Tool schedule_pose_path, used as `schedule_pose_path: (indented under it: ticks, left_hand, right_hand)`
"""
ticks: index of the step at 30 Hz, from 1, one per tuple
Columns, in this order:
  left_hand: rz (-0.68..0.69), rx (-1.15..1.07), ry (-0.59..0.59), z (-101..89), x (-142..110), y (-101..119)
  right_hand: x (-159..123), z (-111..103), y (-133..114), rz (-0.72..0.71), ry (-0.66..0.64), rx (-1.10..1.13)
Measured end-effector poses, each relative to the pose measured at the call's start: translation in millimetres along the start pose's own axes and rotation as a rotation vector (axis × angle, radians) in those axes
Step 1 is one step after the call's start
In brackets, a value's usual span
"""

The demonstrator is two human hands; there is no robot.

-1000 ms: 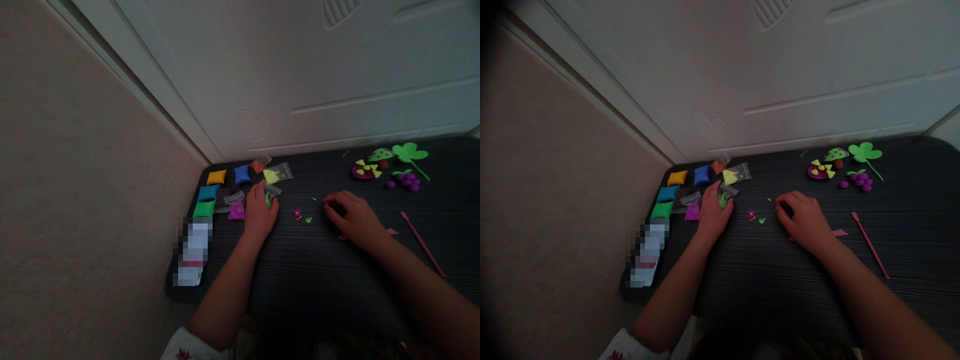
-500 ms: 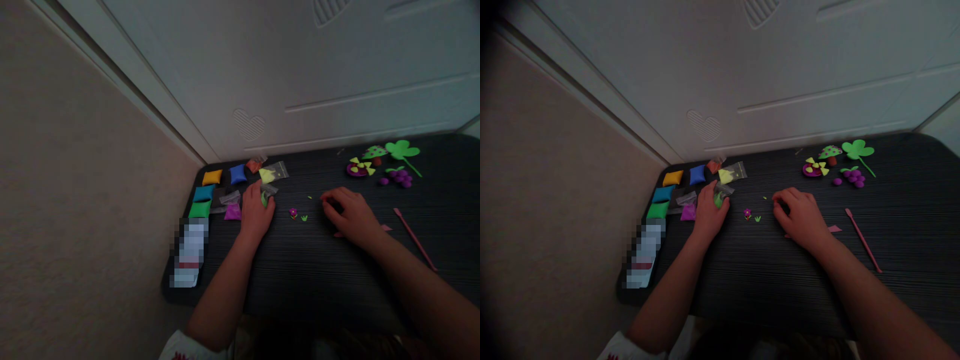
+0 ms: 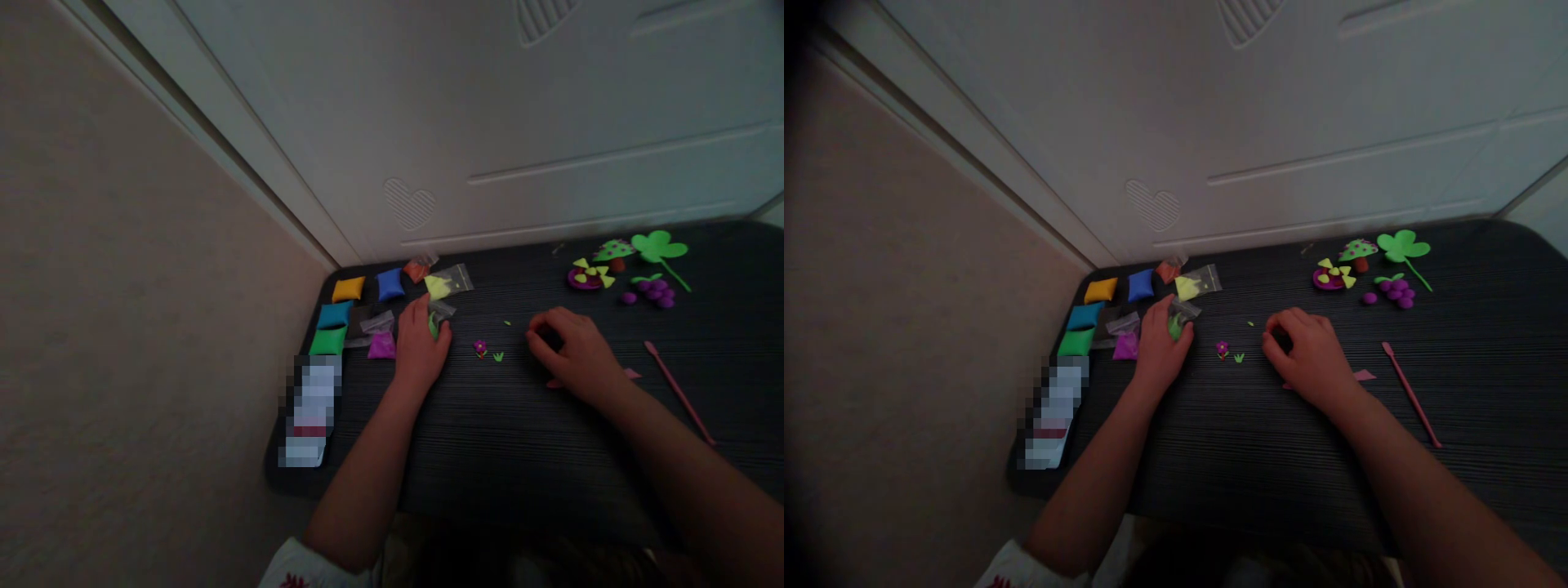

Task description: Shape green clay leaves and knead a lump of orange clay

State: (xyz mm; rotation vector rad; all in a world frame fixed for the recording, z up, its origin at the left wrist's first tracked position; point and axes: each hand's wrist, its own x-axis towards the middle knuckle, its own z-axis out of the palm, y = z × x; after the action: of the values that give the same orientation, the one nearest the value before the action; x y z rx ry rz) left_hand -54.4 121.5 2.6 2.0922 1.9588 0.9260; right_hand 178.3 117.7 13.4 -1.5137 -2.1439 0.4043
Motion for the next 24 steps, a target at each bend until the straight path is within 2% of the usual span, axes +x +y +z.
schedule_pose_path:
  ticks: [15,24]
  left_hand:
    - [0.01,0.007,-0.009,0.2,0.3,-0.7]
    - [0.02,0.041,-0.001,0.7,0.6,-2.4]
  right_hand:
    - [-0.3,-2.6,-3.1,0.03,0.004,-0.011]
    - [-1.1,-1.9,-3.5,0.021,-0.046,0.031]
